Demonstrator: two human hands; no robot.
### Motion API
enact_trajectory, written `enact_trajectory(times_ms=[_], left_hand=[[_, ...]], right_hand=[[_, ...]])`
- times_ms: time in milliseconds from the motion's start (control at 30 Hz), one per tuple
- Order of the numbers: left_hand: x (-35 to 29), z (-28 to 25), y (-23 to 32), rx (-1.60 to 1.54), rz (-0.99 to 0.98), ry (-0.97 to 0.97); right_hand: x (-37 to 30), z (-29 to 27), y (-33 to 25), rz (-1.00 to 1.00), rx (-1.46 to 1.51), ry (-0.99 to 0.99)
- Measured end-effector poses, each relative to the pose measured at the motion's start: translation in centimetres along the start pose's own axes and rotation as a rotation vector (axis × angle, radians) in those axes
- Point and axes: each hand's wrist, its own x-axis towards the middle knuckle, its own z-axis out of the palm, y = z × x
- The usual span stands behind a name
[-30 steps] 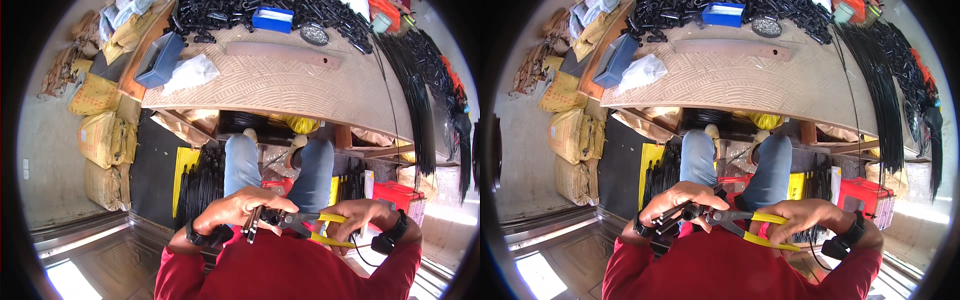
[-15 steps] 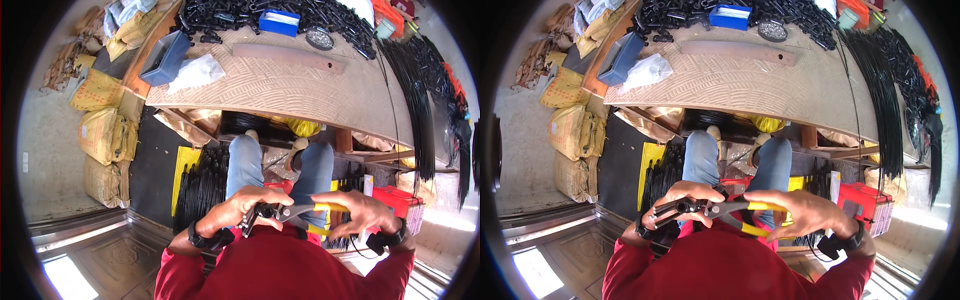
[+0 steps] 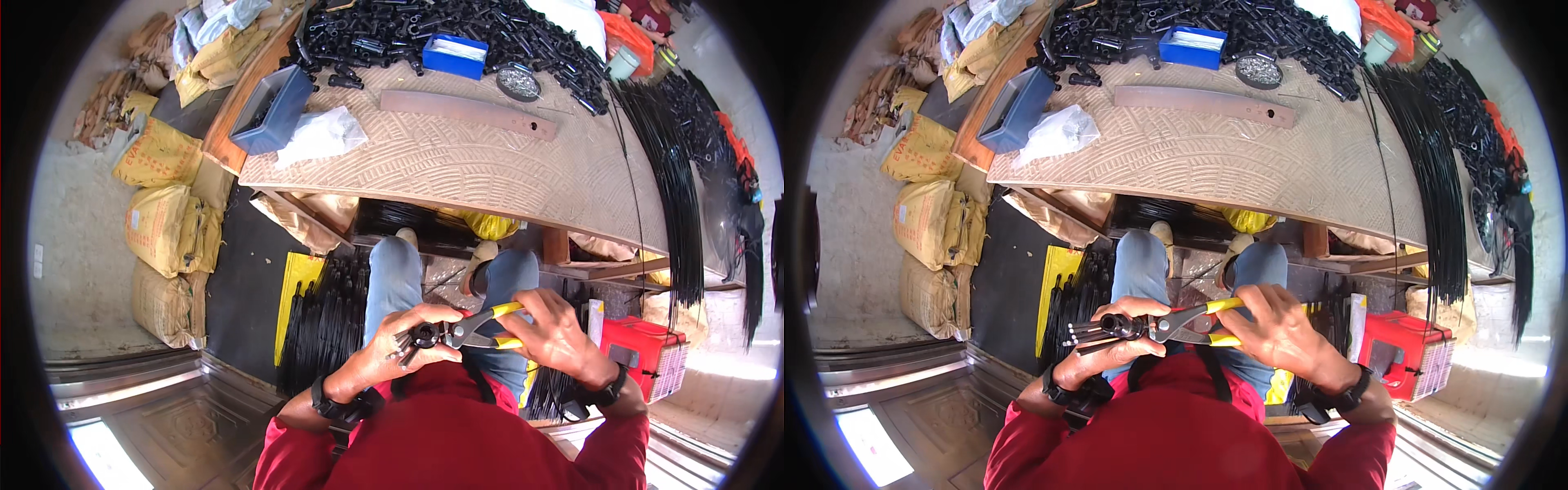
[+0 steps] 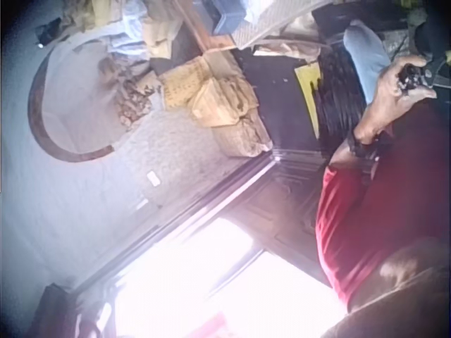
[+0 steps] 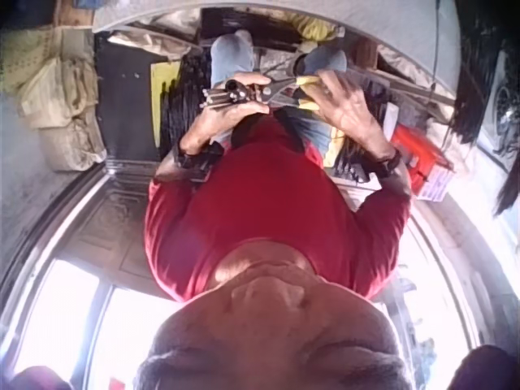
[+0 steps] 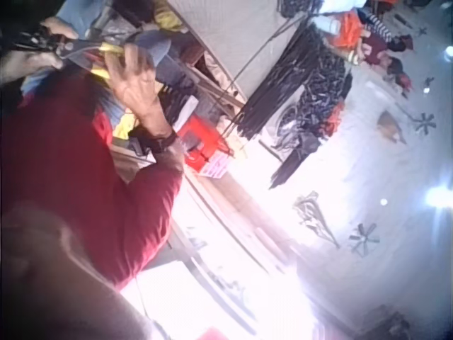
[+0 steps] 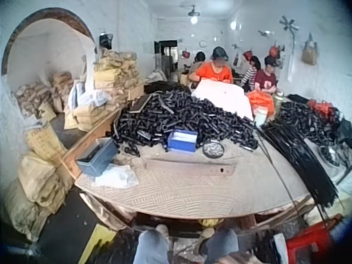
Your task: Assembling umbrella ribs and small plastic components at a factory workstation.
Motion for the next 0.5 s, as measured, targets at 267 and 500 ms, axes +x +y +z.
enact_trajectory(times_ms=[267, 500], left_hand=[[0.1, -0.4, -0.6, -0.224, -0.013, 0.024], [-1.2, -2.4, 0.7, 0.054, -0.274, 0.041]], right_hand=[[0.0, 4.2, -1.1, 0.139, 0.602, 0.260], [3.9, -0.1, -0.3, -0.200, -0.548, 0.251]])
